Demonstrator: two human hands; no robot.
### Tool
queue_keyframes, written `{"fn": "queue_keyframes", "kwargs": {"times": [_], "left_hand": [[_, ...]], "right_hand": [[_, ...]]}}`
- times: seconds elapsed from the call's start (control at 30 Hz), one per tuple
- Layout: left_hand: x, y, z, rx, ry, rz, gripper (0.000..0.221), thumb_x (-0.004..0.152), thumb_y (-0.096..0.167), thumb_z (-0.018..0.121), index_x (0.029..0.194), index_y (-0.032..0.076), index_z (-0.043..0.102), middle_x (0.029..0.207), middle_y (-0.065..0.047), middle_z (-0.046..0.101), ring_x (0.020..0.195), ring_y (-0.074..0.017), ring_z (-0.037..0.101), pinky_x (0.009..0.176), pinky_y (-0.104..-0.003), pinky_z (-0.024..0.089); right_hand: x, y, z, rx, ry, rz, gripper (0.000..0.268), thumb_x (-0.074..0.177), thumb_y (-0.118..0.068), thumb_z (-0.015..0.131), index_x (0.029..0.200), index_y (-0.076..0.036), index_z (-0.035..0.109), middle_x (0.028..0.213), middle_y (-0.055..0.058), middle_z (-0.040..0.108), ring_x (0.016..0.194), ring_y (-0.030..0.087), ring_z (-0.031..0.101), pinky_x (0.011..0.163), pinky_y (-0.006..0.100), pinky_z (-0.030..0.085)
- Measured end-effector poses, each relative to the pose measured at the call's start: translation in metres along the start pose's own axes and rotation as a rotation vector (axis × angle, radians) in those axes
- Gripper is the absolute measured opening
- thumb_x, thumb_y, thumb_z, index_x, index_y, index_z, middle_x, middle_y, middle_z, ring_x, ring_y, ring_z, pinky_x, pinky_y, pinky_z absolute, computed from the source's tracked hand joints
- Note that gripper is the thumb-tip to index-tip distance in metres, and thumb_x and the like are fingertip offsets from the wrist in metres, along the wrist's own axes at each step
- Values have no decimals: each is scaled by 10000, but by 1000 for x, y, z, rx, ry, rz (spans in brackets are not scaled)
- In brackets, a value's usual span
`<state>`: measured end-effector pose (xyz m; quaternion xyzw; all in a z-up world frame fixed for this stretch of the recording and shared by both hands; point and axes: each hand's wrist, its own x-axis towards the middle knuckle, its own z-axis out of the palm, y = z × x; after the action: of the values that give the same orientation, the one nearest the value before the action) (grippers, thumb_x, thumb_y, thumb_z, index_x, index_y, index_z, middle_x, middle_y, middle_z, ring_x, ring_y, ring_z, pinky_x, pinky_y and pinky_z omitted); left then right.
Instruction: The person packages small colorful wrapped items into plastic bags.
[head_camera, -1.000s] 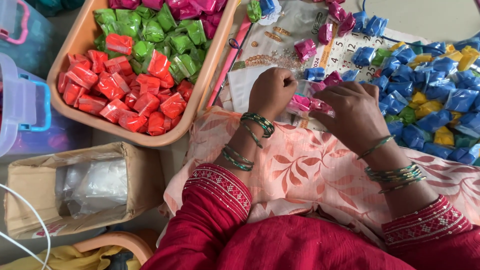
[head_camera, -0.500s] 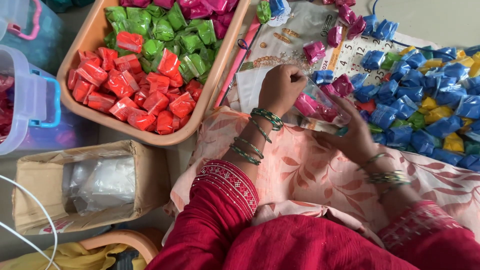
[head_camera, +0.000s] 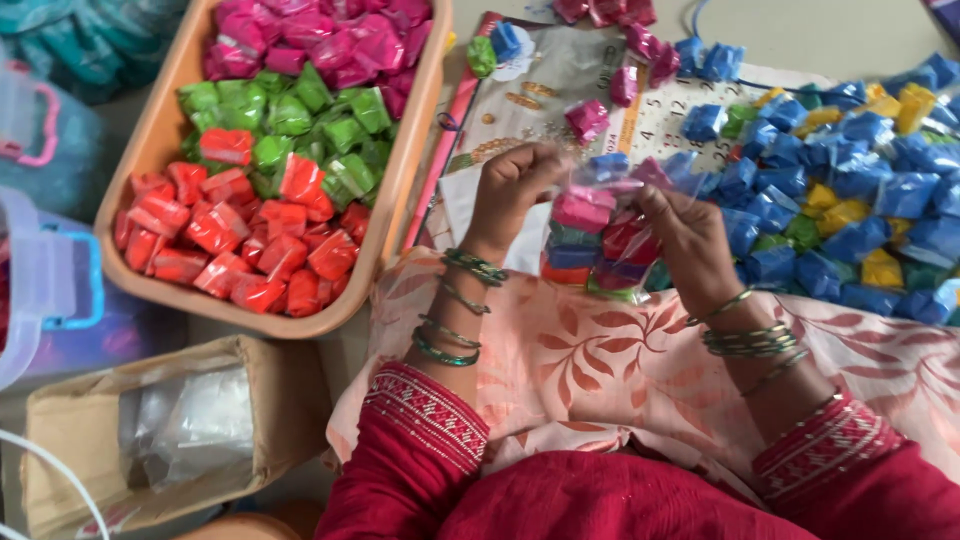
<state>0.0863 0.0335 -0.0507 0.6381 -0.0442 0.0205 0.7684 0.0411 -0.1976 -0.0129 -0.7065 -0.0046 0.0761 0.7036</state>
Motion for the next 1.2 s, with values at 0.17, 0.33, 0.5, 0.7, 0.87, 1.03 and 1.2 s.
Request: {"fn": "queue_keyframes", "kwargs": {"times": [0.17,0.33,0.5,0.7,0.87,1.03,1.2], "left_hand": [[-23,64,19,-506,-374,-319,405,886,399,768,1206,163,691,1037,57,753,917,-53,719,803,-231,604],[-26,15,52,-416,-360,-149,367,892,214,837,1202,69,705,1049,14,743,941,-73,692,841,-256,582],[-25,-8,61,-408,-202,-116,263,898,138,847,1119,38,743,1016,-5,755,922,-79,686,832,-255,570],[-24,-1,65,-380,-142,-100,227,891,115,834,1091,47,750,992,-2,760,910,-73,687,837,-248,566],[-21,-18,61,-397,-121,-100,191,935,115,822,1090,22,757,988,-24,751,904,-85,683,831,-254,560],[-23,-9,57,-531,-100,-277,217,907,136,804,1090,27,757,988,-39,764,872,-99,707,774,-264,583],[-23,-12,53,-614,-68,-392,226,892,157,808,1064,22,752,965,-58,762,798,-126,718,696,-291,604]], "right_hand": [[-7,-35,-25,112,-47,9,369,1155,-285,567,1081,30,744,901,32,731,762,73,652,692,234,540],[-7,-48,-25,229,-2,90,304,1101,-267,594,1050,2,728,906,29,732,759,80,673,686,240,561],[-6,-40,-23,251,4,108,286,1094,-256,611,1026,-7,734,898,26,724,745,82,673,672,242,565],[-2,-30,-24,341,2,126,246,1092,-233,621,1020,-21,724,898,30,724,744,91,682,672,253,576],[2,-26,-22,374,31,122,225,1091,-211,621,1034,-24,732,909,30,730,746,89,682,674,247,576],[2,-28,-24,385,18,200,231,1091,-222,626,1047,-18,723,941,41,741,784,107,704,710,265,595],[-12,-47,-22,417,-39,289,304,1088,-271,596,1169,0,710,1034,65,759,882,133,736,787,274,605]]}}
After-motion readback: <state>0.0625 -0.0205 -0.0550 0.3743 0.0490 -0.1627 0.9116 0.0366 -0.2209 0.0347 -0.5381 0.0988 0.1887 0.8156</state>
